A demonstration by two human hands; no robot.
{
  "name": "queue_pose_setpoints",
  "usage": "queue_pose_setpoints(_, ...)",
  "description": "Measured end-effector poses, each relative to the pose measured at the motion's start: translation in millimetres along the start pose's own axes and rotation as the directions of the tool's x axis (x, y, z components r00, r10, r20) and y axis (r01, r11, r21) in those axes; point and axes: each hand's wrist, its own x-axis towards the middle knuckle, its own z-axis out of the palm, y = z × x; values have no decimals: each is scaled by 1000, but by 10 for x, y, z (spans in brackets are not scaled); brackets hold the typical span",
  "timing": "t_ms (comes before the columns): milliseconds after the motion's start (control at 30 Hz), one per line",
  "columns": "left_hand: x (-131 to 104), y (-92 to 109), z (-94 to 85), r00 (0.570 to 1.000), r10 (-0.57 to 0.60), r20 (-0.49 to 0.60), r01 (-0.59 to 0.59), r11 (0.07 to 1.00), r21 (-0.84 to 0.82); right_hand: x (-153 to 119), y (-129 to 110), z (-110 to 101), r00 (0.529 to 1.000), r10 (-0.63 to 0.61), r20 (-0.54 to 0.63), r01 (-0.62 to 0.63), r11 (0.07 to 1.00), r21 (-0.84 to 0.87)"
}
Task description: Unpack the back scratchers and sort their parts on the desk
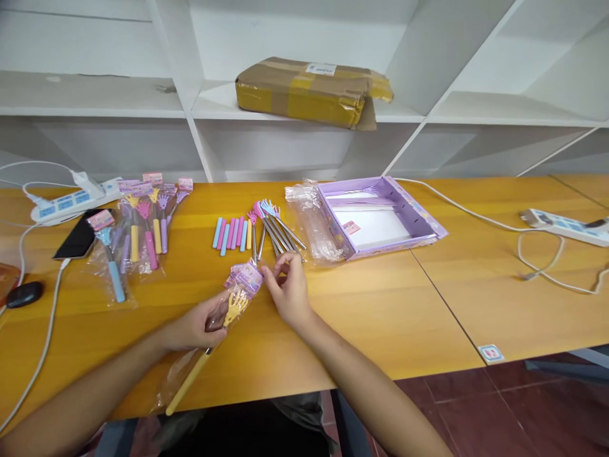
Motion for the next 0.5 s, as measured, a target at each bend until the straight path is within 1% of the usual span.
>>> queue_pose_setpoints(33, 4, 32, 7, 1000, 18, 19, -18, 1000, -14, -2, -17, -18, 995, -97, -7, 97, 992, -81)
queue_pose_setpoints(67, 8, 70, 12, 999, 33, 31, -32, 999, -23, -4, -32, -35, 984, -179, 16, 180, 973, -146)
queue_pose_setpoints(100, 12, 108, 17, 999, 38, 36, -37, 999, -26, -7, -42, -51, 971, -231, 56, 238, 954, -185)
queue_pose_setpoints(133, 15, 145, 20, 999, 33, 36, -32, 999, -25, -9, -49, -65, 963, -250, 102, 266, 943, -200)
queue_pose_setpoints(200, 21, 204, 24, 999, 22, 33, -21, 1000, -22, -7, -52, -87, 961, -217, 170, 248, 951, -183)
queue_pose_setpoints(300, 32, 248, 24, 997, 56, 54, -54, 998, -37, 14, -47, -105, 973, -123, 196, 149, 981, -124)
queue_pose_setpoints(367, 40, 255, 20, 994, 78, 70, -75, 996, -41, 38, -49, -111, 971, -88, 223, 110, 990, -89)
queue_pose_setpoints(433, 40, 256, 9, 995, 65, 71, -63, 998, -27, 69, -58, -127, 958, -73, 277, 92, 994, -57)
queue_pose_setpoints(500, 26, 255, -10, 995, 22, 92, -23, 1000, 12, 107, -69, -164, 948, -54, 314, 65, 998, -24)
